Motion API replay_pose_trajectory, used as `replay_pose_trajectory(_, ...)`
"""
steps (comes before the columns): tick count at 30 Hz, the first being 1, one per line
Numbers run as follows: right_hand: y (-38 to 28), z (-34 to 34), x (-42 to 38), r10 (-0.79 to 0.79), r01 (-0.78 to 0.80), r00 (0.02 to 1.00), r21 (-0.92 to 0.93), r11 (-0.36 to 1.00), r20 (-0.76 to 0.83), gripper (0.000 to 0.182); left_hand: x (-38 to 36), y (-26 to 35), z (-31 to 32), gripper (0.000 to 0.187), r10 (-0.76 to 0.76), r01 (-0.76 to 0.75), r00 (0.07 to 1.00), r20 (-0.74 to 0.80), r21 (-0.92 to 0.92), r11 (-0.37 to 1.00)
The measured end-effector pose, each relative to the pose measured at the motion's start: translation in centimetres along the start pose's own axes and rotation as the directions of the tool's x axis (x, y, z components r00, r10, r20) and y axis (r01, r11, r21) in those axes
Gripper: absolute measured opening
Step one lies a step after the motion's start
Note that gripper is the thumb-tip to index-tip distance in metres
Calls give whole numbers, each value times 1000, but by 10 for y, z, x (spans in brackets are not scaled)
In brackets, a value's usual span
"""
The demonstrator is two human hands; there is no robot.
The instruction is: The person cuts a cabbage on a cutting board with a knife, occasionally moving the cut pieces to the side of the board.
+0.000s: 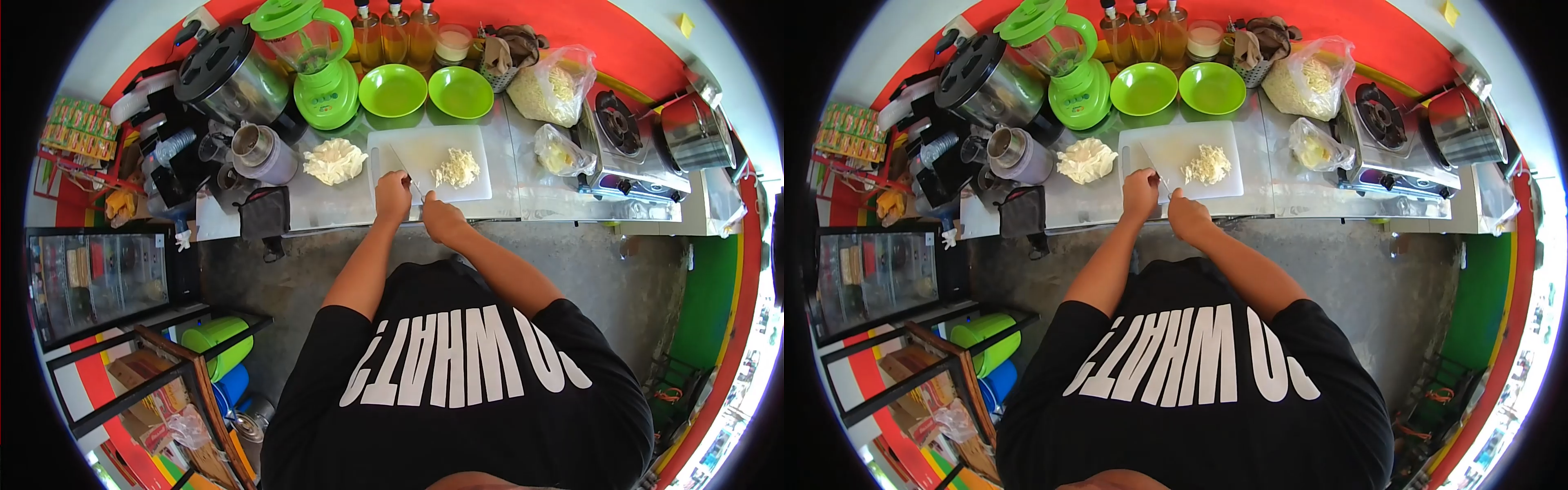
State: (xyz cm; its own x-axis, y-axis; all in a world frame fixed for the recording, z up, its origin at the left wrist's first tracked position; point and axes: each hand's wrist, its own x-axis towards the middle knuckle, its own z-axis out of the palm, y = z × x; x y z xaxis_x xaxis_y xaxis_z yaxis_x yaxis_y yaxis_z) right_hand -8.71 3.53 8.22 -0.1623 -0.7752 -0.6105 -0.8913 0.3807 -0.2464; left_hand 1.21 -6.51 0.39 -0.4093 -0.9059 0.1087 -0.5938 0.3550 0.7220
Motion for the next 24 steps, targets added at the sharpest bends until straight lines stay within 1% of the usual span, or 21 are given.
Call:
replay_pose_trajectory(2,4,14,8,2,7,992,73,997,-127,37,-3,3,0,9,-17,16,999,-33,-15,1000)
replay_pose_trajectory(3,5,16,12,-9,16,993,63,998,-121,37,-5,2,2,9,-28,28,999,-41,-15,1000)
replay_pose_trajectory(5,5,17,24,6,10,987,100,995,-163,37,-7,1,6,8,-27,26,996,-90,-14,1000)
replay_pose_trajectory(8,3,3,26,-55,63,989,52,997,-137,35,-8,4,5,7,-43,43,996,-81,-7,999)
replay_pose_trajectory(12,7,10,20,-76,80,990,27,996,-116,35,-6,2,4,6,-66,64,995,-73,-27,998)
replay_pose_trajectory(14,13,22,24,-44,52,986,47,998,-162,35,-5,3,4,9,-11,12,996,-91,12,1000)
replay_pose_trajectory(18,13,9,29,-56,63,986,43,997,-156,33,-4,3,4,10,-49,49,998,-47,9,999)
replay_pose_trajectory(20,9,-4,24,-105,103,984,-22,994,-147,31,-4,2,5,9,-62,61,997,-44,-10,998)
replay_pose_trajectory(22,7,6,25,-95,95,982,-5,995,-165,31,-4,0,7,8,-77,76,996,-43,-27,997)
replay_pose_trajectory(24,6,15,25,-83,87,980,14,996,-183,31,-3,1,5,8,-67,68,997,-32,16,998)
